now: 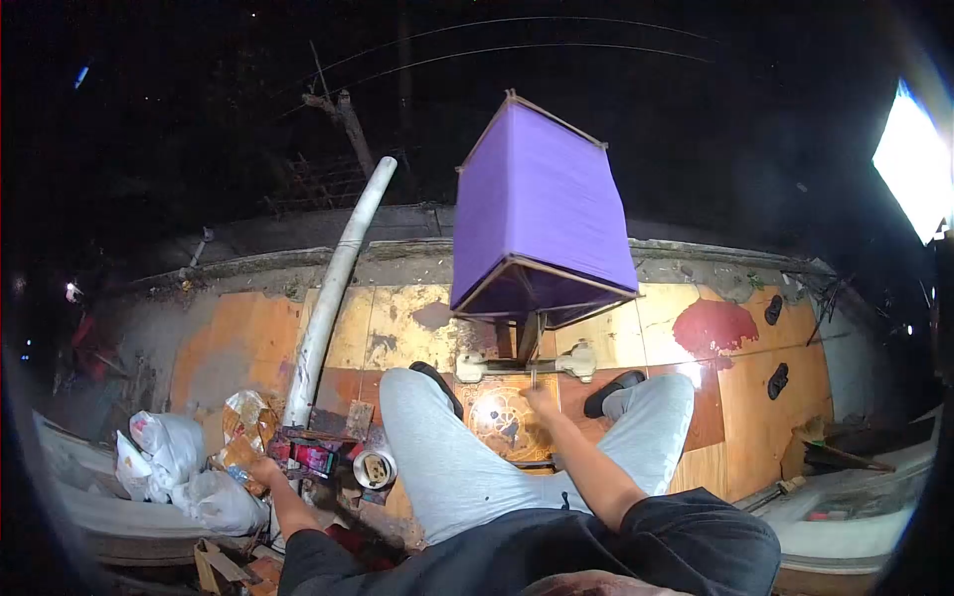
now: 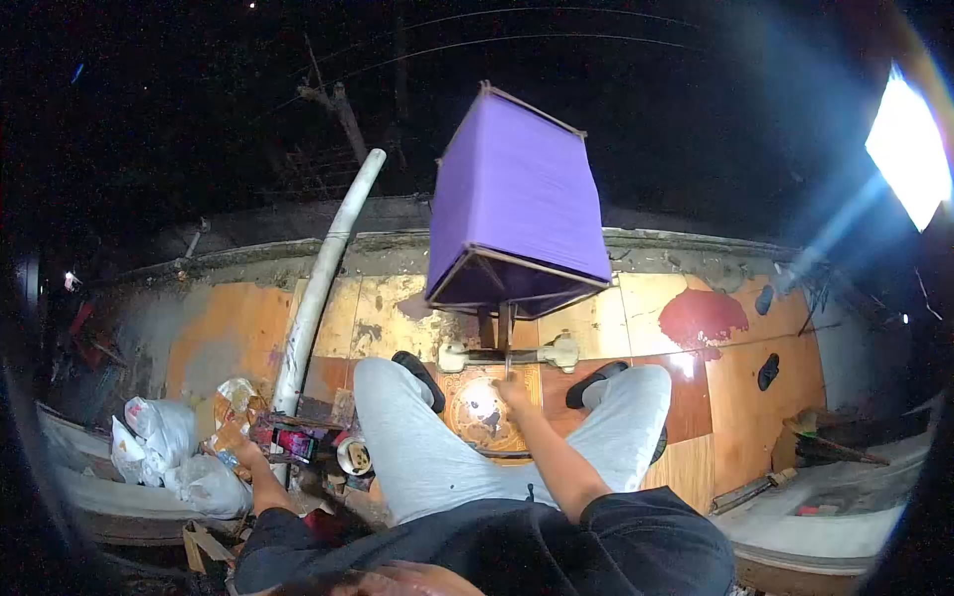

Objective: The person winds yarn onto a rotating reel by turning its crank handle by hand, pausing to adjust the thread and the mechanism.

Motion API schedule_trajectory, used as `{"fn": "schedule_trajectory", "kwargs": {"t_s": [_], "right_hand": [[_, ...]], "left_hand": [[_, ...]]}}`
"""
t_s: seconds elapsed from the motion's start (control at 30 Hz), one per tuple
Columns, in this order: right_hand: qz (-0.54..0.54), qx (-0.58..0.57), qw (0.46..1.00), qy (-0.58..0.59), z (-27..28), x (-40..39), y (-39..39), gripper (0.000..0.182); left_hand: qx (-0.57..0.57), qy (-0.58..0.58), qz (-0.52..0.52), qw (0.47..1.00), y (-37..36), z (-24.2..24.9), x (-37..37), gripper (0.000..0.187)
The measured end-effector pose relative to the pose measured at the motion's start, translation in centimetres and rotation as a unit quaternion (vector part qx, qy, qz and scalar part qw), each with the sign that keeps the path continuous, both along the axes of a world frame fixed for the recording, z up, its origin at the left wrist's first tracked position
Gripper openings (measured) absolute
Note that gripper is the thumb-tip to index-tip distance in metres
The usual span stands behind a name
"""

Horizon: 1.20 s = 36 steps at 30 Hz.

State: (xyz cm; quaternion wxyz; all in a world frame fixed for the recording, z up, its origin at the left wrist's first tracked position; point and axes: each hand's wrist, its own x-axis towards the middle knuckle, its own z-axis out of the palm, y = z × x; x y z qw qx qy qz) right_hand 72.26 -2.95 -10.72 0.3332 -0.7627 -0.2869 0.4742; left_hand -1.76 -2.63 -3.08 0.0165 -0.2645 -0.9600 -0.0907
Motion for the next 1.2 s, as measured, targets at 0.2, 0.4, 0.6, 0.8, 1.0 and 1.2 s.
{"fn": "schedule_trajectory", "kwargs": {"t_s": [0.2,0.4,0.6,0.8,1.0,1.2], "right_hand": [[0.162,0.008,0.946,0.281,14.6,-5.8,-1.4,0.067],[0.197,0.131,0.781,0.578,22.5,0.1,-3.8,0.054],[0.045,0.178,0.924,0.336,23.3,9.7,-4.4,0.014],[0.004,0.110,0.967,-0.230,13.1,15.4,-2.1,0.031],[0.199,-0.020,0.963,-0.178,8.9,5.0,-0.6,0.073],[0.185,0.024,0.948,0.258,13.3,-5.3,-1.7,0.075]], "left_hand": [[0.175,-0.005,0.030,0.984,-0.4,1.4,3.8,0.039],[0.300,0.087,-0.079,0.947,-1.0,1.7,5.3,0.042],[0.223,0.036,0.026,0.974,-1.2,7.6,10.5,0.037],[0.164,0.027,0.012,0.986,-1.1,7.2,9.9,0.036],[0.102,0.016,-0.005,0.995,-0.9,6.1,8.5,0.035],[0.030,0.005,-0.023,0.999,-0.7,5.0,6.5,0.034]]}}
